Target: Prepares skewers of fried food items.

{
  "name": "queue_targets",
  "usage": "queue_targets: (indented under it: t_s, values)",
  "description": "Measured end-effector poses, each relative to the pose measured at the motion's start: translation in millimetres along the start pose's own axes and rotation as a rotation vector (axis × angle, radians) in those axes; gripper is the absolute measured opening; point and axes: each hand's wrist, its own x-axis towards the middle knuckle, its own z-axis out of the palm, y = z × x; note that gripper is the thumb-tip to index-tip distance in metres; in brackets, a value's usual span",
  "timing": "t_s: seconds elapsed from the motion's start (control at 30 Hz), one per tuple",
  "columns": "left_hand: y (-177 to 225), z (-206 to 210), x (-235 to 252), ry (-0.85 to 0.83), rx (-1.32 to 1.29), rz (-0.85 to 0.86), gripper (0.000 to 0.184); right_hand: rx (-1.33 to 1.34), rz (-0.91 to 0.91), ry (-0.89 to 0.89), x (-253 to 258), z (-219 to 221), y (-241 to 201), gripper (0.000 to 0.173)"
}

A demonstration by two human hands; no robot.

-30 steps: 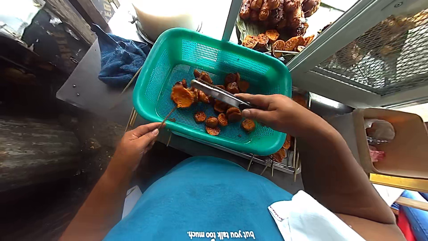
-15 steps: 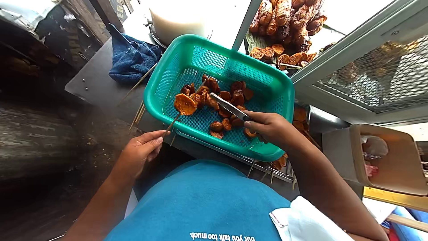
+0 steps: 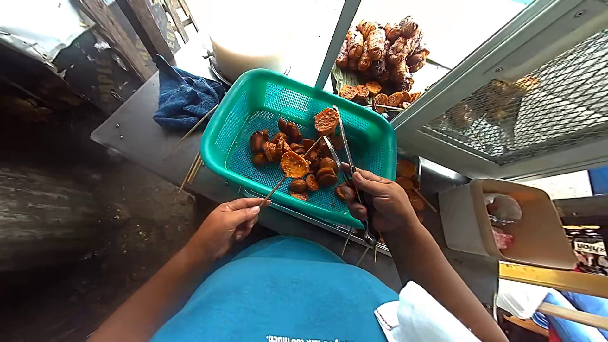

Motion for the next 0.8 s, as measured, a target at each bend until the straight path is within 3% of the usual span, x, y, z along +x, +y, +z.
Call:
queue_targets:
  t_s: [0.37, 0.57, 0.67, 0.8]
  values:
    - [-21.1, 10.7, 6.7, -0.125, -0.293, -0.055, 0.029, 0.014, -0.183, 0.127, -3.1, 20.8, 25.0, 0.034]
    - [-21.8, 19.8, 14.7, -0.167, -0.391, -0.078, 0.031, -0.05, -0.196, 0.093, -6.4, 30.8, 34.1, 0.035]
    - [-18.0, 21.6, 16.8, -0.129, -0.342, -0.041, 0.031, -0.061, -0.19, 0.046, -6.6, 27.5, 32.2, 0.033]
    - [-17.8, 21.5, 15.2, 0.068, 0.011, 0.17, 0.027, -0.193, -0.204, -0.004, -9.0, 6.4, 14.8, 0.039]
